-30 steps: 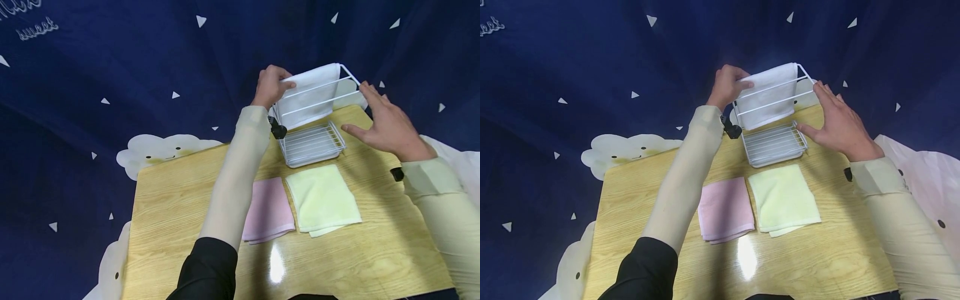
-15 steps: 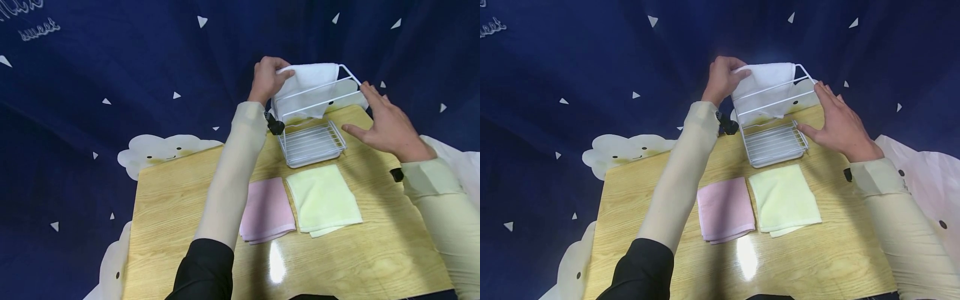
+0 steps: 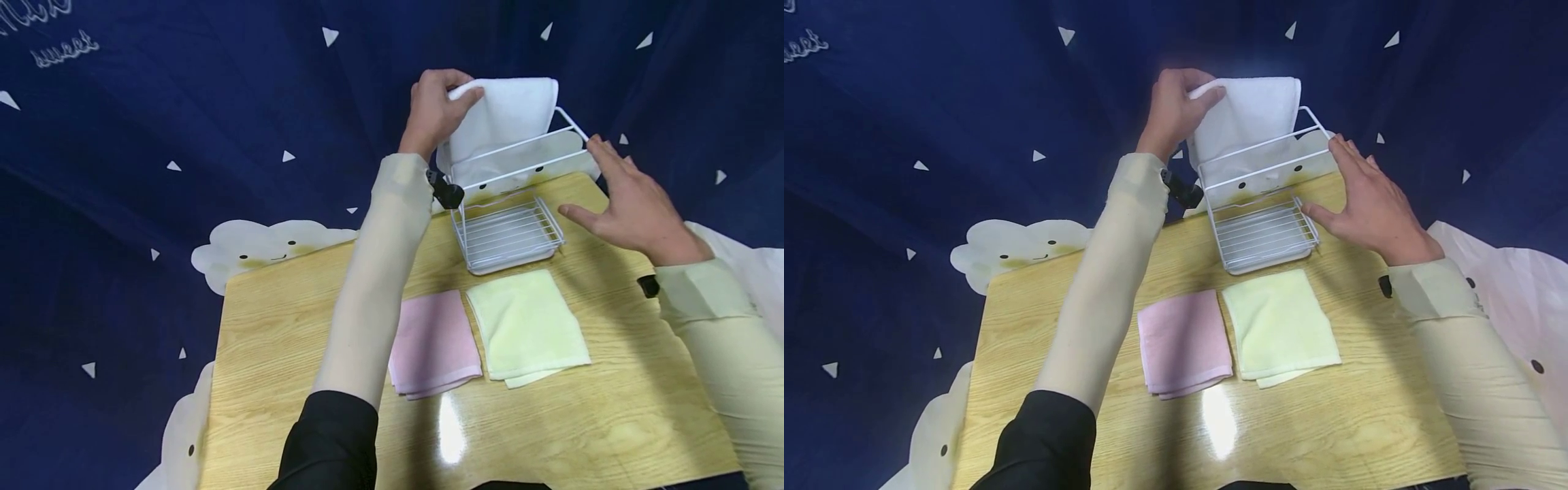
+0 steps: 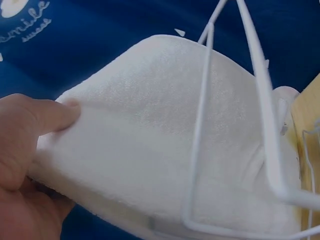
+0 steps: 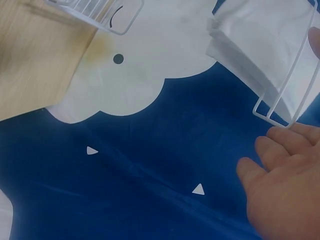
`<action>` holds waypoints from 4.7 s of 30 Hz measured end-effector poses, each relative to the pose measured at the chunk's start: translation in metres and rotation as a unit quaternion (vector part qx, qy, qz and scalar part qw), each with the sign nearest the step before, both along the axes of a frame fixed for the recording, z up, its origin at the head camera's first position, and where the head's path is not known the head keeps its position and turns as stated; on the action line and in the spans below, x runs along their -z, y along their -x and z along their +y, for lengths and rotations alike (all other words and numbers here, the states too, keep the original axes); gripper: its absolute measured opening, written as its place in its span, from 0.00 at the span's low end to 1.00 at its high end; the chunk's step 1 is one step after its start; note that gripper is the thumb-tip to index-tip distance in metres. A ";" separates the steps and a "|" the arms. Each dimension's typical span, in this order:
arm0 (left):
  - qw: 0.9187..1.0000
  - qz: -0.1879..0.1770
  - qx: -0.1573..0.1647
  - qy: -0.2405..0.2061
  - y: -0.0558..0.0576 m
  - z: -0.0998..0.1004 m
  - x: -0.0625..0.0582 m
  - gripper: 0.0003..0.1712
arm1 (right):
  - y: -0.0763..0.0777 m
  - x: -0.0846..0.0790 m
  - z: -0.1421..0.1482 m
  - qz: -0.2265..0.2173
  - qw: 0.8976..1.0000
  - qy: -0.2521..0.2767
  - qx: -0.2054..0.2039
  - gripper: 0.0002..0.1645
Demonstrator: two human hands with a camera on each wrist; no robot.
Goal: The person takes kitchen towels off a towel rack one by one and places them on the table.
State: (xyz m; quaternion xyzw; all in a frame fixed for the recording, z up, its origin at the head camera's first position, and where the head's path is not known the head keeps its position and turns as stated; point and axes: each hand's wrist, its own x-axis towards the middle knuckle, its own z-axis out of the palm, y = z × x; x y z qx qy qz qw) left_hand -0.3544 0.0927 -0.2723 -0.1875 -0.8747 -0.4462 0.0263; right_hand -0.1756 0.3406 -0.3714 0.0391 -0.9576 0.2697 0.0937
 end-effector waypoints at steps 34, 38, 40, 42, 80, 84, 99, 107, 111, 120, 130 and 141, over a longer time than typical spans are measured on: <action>0.990 0.114 -0.045 -0.062 -0.028 -0.027 -0.077 0.23 | 0.003 -0.001 0.002 -0.011 1.000 0.001 -0.003 0.62; 0.987 0.115 -0.037 -0.103 -0.032 -0.036 -0.083 0.23 | 0.003 -0.001 0.003 -0.017 1.000 -0.002 -0.001 0.62; 0.986 0.110 -0.029 -0.124 -0.034 -0.042 -0.087 0.25 | 0.003 -0.002 0.003 -0.018 1.000 -0.004 0.000 0.62; 0.984 0.108 -0.023 -0.138 -0.037 -0.048 -0.091 0.27 | 0.004 -0.003 0.004 -0.018 1.000 -0.006 0.000 0.62; 0.967 0.132 -0.052 -0.210 -0.109 -0.195 -0.071 0.06 | 0.007 0.000 0.005 -0.014 1.000 -0.011 -0.013 0.62; 0.973 0.109 -0.042 -0.201 -0.120 -0.209 -0.062 0.06 | 0.008 -0.001 0.004 -0.003 1.000 -0.012 -0.016 0.62; 0.991 0.096 -0.082 -0.053 -0.195 -0.258 -0.005 0.09 | 0.013 -0.003 0.000 -0.005 1.000 -0.018 -0.012 0.62; 0.991 0.068 -0.109 -0.039 -0.224 -0.278 0.024 0.08 | 0.014 0.000 0.001 -0.014 1.000 -0.008 -0.005 0.63; 0.991 0.054 -0.114 -0.038 -0.235 -0.283 0.040 0.06 | 0.014 0.000 0.002 -0.010 1.000 -0.003 -0.004 0.62; 0.991 -0.023 -0.125 -0.042 -0.257 -0.293 0.077 0.05 | 0.014 0.001 0.001 0.003 1.000 -0.004 -0.005 0.63; 0.989 -0.052 -0.128 -0.057 -0.276 -0.298 0.098 0.04 | 0.013 0.001 0.000 -0.004 1.000 -0.009 0.017 0.62; 0.984 -0.095 -0.124 -0.091 -0.292 -0.300 0.114 0.04 | 0.014 0.004 0.002 0.012 1.000 0.000 0.000 0.61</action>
